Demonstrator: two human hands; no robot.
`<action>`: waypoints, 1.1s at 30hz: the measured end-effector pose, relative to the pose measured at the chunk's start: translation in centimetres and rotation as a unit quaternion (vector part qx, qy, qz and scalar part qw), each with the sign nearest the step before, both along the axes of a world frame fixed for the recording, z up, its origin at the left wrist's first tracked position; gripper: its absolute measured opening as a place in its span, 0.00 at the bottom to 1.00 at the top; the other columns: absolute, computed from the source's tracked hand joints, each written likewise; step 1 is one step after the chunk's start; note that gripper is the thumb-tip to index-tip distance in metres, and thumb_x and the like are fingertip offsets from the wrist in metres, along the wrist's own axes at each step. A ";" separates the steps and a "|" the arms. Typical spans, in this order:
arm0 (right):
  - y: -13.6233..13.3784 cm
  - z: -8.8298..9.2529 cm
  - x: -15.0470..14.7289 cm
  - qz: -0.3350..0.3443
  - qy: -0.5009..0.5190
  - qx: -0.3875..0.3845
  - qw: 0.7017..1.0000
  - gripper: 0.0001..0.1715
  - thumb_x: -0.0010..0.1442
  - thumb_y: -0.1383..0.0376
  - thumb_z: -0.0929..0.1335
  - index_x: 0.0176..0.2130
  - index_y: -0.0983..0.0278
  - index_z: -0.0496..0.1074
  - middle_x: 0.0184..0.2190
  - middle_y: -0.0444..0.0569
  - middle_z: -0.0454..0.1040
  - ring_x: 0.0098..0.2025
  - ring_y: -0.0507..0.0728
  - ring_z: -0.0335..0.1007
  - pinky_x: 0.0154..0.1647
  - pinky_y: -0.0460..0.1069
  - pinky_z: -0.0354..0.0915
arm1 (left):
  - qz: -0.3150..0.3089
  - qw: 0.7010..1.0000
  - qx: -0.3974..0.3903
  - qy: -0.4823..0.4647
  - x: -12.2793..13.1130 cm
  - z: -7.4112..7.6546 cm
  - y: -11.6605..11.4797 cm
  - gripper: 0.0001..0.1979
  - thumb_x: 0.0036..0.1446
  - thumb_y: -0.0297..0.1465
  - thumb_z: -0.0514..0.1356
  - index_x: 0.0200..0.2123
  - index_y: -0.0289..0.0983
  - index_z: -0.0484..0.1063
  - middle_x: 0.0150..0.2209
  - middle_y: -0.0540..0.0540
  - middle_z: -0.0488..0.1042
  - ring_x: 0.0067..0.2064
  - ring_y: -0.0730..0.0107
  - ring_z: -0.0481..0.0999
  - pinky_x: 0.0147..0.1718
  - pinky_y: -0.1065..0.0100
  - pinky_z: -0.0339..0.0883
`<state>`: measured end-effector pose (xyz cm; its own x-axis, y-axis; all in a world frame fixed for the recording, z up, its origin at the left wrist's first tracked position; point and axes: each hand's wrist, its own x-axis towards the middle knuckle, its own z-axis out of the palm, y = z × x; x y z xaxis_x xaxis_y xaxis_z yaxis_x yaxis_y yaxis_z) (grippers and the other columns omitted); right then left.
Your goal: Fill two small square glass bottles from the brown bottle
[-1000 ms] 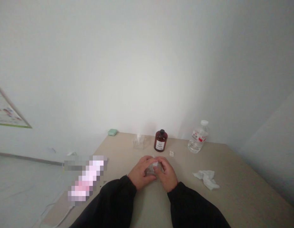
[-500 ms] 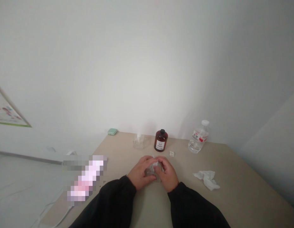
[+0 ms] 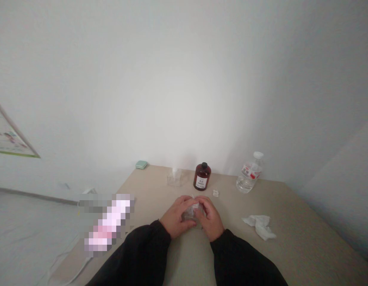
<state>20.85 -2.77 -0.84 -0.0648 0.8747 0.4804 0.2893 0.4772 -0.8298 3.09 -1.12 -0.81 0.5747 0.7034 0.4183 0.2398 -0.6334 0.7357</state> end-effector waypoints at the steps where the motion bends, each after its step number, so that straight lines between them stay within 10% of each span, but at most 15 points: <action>1: 0.0 0.0 0.0 -0.001 0.001 -0.001 1.000 0.15 0.55 0.61 0.68 0.43 0.62 0.71 0.44 0.53 0.71 0.48 0.61 0.69 0.52 0.57 0.65 | 0.002 1.000 -0.002 0.002 0.0 0.0 0.0 0.34 0.50 0.30 0.67 0.60 0.43 0.61 0.56 0.42 0.61 0.58 0.56 0.63 0.60 0.54 0.56; 33: -0.1 -0.1 -0.4 -0.014 0.018 -0.045 0.999 0.15 0.52 0.63 0.69 0.42 0.62 0.68 0.38 0.49 0.73 0.43 0.59 0.70 0.47 0.55 0.67 | -0.004 1.000 -0.008 -0.005 0.0 0.1 0.0 0.35 0.50 0.31 0.67 0.61 0.43 0.60 0.56 0.41 0.61 0.58 0.56 0.63 0.60 0.55 0.56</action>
<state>20.47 -2.82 -0.98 -0.0231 0.9154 0.4019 0.2701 0.3928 -0.8790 3.05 -1.11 -0.70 0.5767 0.7054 0.4122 0.2274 -0.6232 0.7483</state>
